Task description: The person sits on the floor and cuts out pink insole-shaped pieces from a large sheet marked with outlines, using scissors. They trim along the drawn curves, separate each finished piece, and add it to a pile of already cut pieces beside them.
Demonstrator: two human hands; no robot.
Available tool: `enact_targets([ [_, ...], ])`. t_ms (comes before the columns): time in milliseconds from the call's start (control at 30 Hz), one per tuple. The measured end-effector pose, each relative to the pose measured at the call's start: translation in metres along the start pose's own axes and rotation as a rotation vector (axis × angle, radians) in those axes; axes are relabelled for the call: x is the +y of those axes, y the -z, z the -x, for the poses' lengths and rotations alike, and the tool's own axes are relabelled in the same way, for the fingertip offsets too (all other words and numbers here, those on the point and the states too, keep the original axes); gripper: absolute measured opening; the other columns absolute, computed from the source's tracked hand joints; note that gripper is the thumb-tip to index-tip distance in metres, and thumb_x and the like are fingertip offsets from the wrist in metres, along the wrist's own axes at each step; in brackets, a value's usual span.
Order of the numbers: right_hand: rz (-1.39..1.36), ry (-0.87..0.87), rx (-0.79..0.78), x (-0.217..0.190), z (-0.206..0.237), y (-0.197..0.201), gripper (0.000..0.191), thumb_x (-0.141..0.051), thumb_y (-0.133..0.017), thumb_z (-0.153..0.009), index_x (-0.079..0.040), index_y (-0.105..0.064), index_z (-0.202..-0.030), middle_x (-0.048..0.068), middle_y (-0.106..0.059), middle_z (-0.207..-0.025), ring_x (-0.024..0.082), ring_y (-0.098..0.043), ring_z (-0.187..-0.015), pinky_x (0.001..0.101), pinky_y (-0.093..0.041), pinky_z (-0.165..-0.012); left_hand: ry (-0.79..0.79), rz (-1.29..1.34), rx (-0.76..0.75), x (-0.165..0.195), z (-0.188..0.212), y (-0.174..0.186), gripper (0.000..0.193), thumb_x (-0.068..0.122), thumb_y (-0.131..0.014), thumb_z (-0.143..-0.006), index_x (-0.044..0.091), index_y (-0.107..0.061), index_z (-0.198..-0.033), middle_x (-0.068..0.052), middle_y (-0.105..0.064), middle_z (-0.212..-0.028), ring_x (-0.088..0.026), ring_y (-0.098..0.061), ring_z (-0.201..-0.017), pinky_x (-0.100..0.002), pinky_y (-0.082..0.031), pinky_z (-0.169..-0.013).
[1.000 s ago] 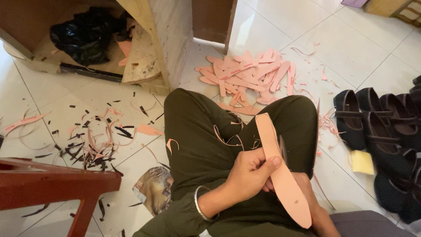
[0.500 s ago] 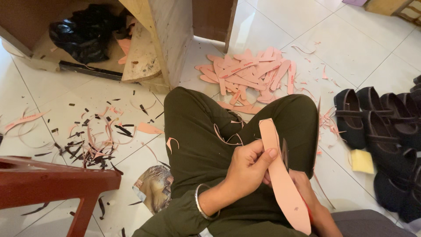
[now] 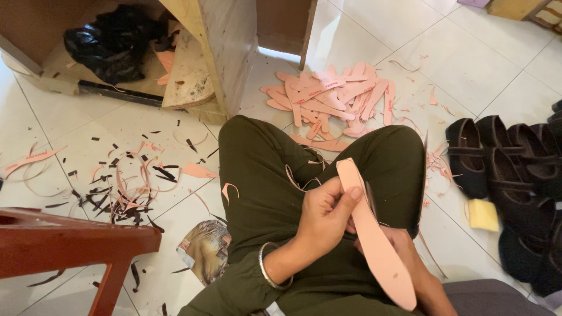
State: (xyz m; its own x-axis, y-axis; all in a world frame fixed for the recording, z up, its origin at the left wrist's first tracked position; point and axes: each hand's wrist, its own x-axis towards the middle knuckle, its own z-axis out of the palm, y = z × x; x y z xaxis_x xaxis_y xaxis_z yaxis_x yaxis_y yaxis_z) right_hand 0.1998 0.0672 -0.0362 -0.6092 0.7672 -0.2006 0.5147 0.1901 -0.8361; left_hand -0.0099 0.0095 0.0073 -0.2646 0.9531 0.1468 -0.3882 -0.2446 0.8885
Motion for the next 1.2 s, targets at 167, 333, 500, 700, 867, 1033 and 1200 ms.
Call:
enact_targets([
  [167, -0.052, -0.041, -0.053, -0.002, -0.005, 0.007, 0.015, -0.016, -0.068, -0.084, -0.003, -0.067, -0.078, -0.003, -0.059, -0.064, 0.005, -0.05, -0.057, 0.0268, -0.042, -0.048, 0.027, -0.016, -0.047, -0.003, 0.003, -0.005, 0.026, 0.021, -0.06, -0.107, -0.002, -0.065, -0.098, -0.003, -0.069, -0.076, -0.005, -0.063, -0.059, -0.02, -0.052, -0.05],
  [333, -0.178, -0.073, -0.002, 0.015, -0.007, -0.003, 0.021, -0.018, -0.069, -0.086, 0.0, -0.068, -0.075, -0.003, -0.058, -0.066, 0.005, -0.048, -0.06, 0.026, -0.037, -0.049, 0.004, 0.018, -0.023, -0.007, 0.005, -0.006, 0.026, 0.022, -0.061, -0.107, -0.002, -0.065, -0.097, -0.003, -0.068, -0.076, -0.005, -0.064, -0.061, -0.021, -0.053, -0.05],
  [500, -0.164, -0.155, 0.099, 0.025, -0.005, -0.012, 0.026, -0.02, -0.069, -0.088, 0.001, -0.07, -0.072, -0.001, -0.059, -0.063, 0.006, -0.048, -0.055, 0.0265, -0.037, -0.047, -0.001, 0.069, -0.018, -0.009, 0.005, -0.008, 0.026, 0.021, -0.062, -0.107, -0.003, -0.066, -0.101, -0.003, -0.068, -0.078, -0.005, -0.063, -0.062, -0.021, -0.053, -0.053],
  [700, -0.136, -0.166, 0.066, 0.011, -0.006, -0.012, 0.019, -0.017, -0.073, -0.083, 0.001, -0.069, -0.079, -0.002, -0.054, -0.066, 0.006, -0.046, -0.06, 0.0262, -0.037, -0.05, 0.017, 0.088, 0.007, -0.004, -0.004, 0.001, 0.022, 0.02, -0.061, -0.105, -0.002, -0.063, -0.103, -0.002, -0.069, -0.081, -0.005, -0.066, -0.065, -0.021, -0.056, -0.055],
  [867, -0.244, -0.054, -0.018, 0.003, -0.01, -0.006, 0.021, -0.02, -0.067, -0.088, 0.0, -0.069, -0.082, -0.003, -0.058, -0.069, 0.005, -0.048, -0.061, 0.0247, -0.038, -0.051, -0.003, 0.019, -0.039, -0.006, -0.003, -0.003, 0.02, 0.018, -0.061, -0.106, -0.002, -0.064, -0.104, -0.002, -0.067, -0.08, -0.004, -0.063, -0.064, -0.02, -0.052, -0.052],
  [1033, -0.411, -0.169, 0.019, 0.021, -0.014, -0.012, 0.023, -0.02, -0.067, -0.088, 0.002, -0.07, -0.083, -0.002, -0.057, -0.067, 0.008, -0.047, -0.056, 0.0271, -0.035, -0.048, 0.022, 0.058, -0.049, -0.011, 0.0, -0.005, 0.019, 0.017, -0.06, -0.107, -0.002, -0.064, -0.103, -0.002, -0.067, -0.079, -0.003, -0.062, -0.063, -0.02, -0.052, -0.052],
  [1200, -0.195, 0.01, 0.077, 0.041, -0.012, -0.012, 0.027, -0.021, -0.071, -0.088, 0.003, -0.068, -0.076, -0.004, -0.056, -0.064, 0.004, -0.045, -0.056, 0.0248, -0.034, -0.047, 0.008, 0.089, -0.064, -0.012, -0.001, -0.003, 0.02, 0.018, -0.061, -0.107, -0.001, -0.064, -0.105, -0.001, -0.067, -0.081, -0.003, -0.062, -0.065, -0.02, -0.053, -0.054],
])
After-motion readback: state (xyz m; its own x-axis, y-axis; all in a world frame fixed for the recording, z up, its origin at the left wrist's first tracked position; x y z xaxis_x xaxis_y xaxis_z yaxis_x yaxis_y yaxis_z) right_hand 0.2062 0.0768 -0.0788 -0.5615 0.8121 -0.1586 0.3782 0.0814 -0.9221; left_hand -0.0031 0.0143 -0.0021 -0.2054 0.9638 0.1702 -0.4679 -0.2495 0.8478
